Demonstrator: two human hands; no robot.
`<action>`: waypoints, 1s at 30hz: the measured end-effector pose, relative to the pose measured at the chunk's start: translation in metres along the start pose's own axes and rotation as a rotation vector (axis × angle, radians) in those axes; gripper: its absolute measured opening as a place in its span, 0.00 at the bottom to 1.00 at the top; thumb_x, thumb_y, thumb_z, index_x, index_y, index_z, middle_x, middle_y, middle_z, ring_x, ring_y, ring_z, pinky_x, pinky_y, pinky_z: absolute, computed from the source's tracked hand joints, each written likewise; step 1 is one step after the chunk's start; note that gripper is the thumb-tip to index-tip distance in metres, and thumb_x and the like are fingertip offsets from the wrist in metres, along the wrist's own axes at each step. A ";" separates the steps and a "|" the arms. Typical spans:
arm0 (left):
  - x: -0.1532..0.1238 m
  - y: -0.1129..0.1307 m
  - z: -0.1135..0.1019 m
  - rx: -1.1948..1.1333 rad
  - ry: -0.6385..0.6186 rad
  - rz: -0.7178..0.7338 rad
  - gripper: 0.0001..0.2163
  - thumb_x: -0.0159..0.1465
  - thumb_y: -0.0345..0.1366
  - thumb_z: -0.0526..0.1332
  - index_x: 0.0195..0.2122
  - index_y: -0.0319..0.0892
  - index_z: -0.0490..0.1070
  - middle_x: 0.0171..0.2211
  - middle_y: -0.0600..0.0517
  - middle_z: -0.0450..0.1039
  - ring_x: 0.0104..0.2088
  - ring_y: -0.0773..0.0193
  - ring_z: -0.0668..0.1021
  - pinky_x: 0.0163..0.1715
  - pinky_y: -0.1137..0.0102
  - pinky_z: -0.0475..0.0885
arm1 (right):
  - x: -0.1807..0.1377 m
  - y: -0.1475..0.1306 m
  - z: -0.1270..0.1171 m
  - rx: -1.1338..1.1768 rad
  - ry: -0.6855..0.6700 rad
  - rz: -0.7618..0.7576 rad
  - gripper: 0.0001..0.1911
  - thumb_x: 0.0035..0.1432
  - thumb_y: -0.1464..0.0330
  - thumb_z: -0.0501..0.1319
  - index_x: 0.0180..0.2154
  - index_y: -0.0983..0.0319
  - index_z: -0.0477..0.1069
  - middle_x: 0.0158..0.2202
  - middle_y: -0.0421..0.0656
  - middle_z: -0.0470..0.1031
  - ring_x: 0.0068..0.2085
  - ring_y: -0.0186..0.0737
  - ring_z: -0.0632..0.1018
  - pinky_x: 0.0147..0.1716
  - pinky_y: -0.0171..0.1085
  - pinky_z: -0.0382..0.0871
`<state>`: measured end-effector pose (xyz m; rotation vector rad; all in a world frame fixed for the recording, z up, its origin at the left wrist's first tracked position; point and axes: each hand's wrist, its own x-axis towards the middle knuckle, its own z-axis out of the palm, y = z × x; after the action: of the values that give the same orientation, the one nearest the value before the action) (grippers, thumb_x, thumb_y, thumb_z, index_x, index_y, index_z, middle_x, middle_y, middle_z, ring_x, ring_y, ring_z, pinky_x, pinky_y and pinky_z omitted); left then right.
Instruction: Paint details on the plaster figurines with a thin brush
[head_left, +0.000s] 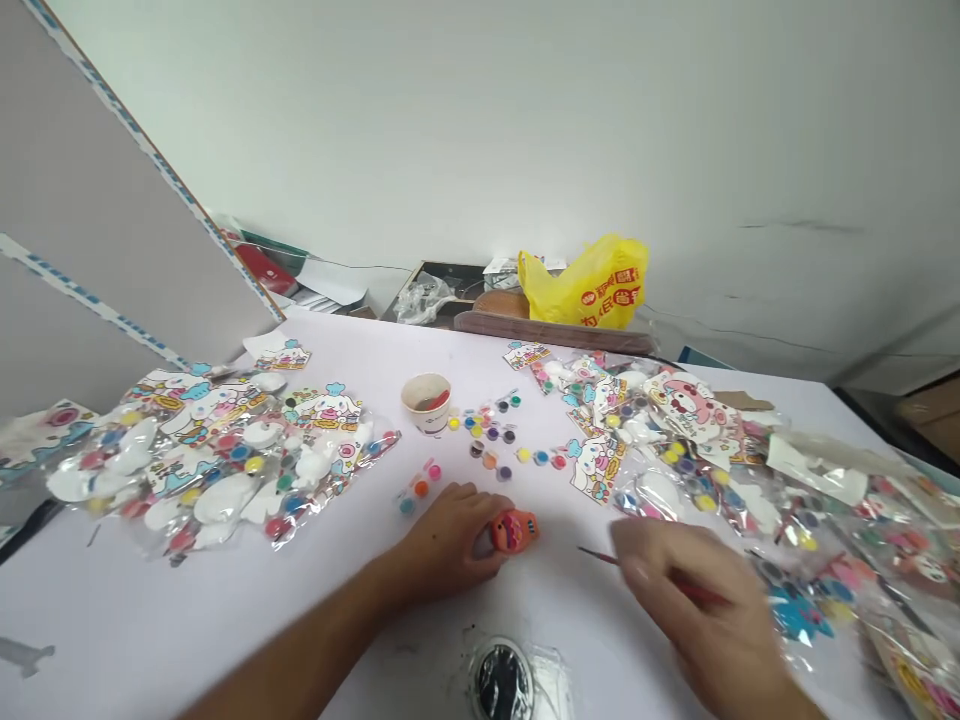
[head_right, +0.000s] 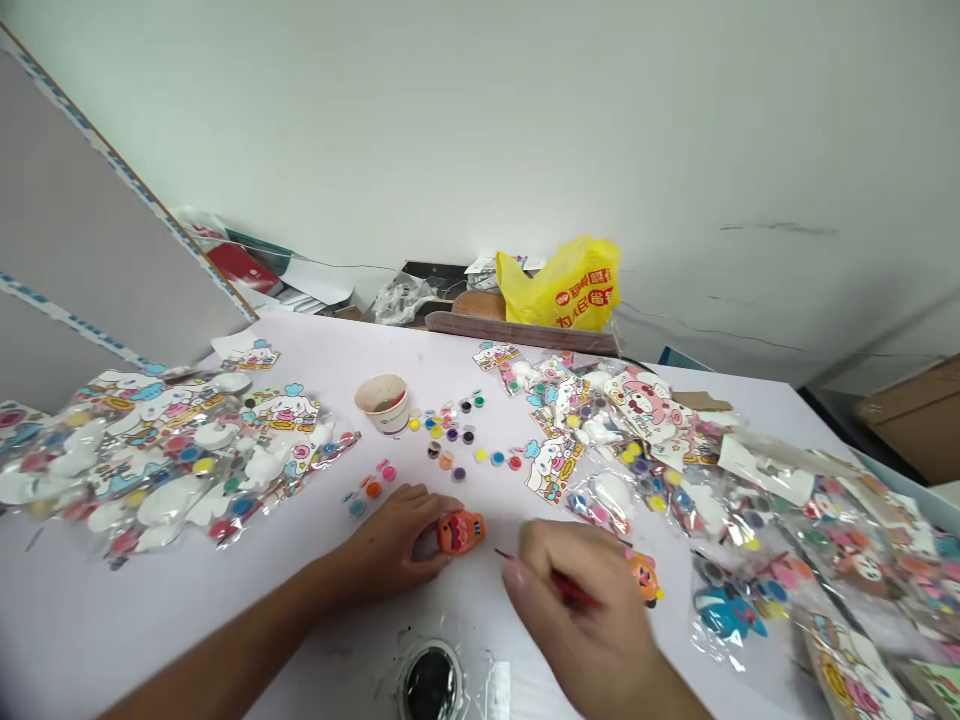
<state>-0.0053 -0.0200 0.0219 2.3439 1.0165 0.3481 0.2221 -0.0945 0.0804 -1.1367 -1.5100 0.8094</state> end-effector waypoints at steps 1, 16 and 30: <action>0.000 -0.001 0.001 -0.002 0.007 0.005 0.15 0.58 0.33 0.63 0.47 0.45 0.69 0.39 0.52 0.74 0.38 0.57 0.71 0.40 0.65 0.61 | 0.006 0.011 0.008 0.074 -0.047 0.035 0.25 0.63 0.56 0.59 0.19 0.60 0.56 0.17 0.36 0.55 0.20 0.32 0.59 0.19 0.34 0.52; -0.001 -0.005 0.007 -0.035 0.013 0.024 0.16 0.59 0.30 0.61 0.48 0.48 0.67 0.40 0.53 0.73 0.40 0.58 0.72 0.42 0.64 0.61 | 0.016 0.089 0.049 0.410 -0.124 0.246 0.23 0.64 0.54 0.55 0.21 0.59 0.57 0.20 0.36 0.55 0.24 0.35 0.56 0.24 0.37 0.48; 0.000 -0.003 0.005 -0.027 -0.009 0.004 0.14 0.60 0.32 0.61 0.47 0.47 0.67 0.38 0.53 0.73 0.38 0.58 0.72 0.41 0.64 0.62 | 0.012 0.090 0.045 0.202 -0.159 0.192 0.24 0.64 0.52 0.51 0.22 0.59 0.55 0.20 0.36 0.53 0.23 0.35 0.55 0.23 0.36 0.47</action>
<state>-0.0051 -0.0202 0.0163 2.3214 0.9971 0.3507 0.2002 -0.0514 -0.0089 -1.0968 -1.4245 1.1802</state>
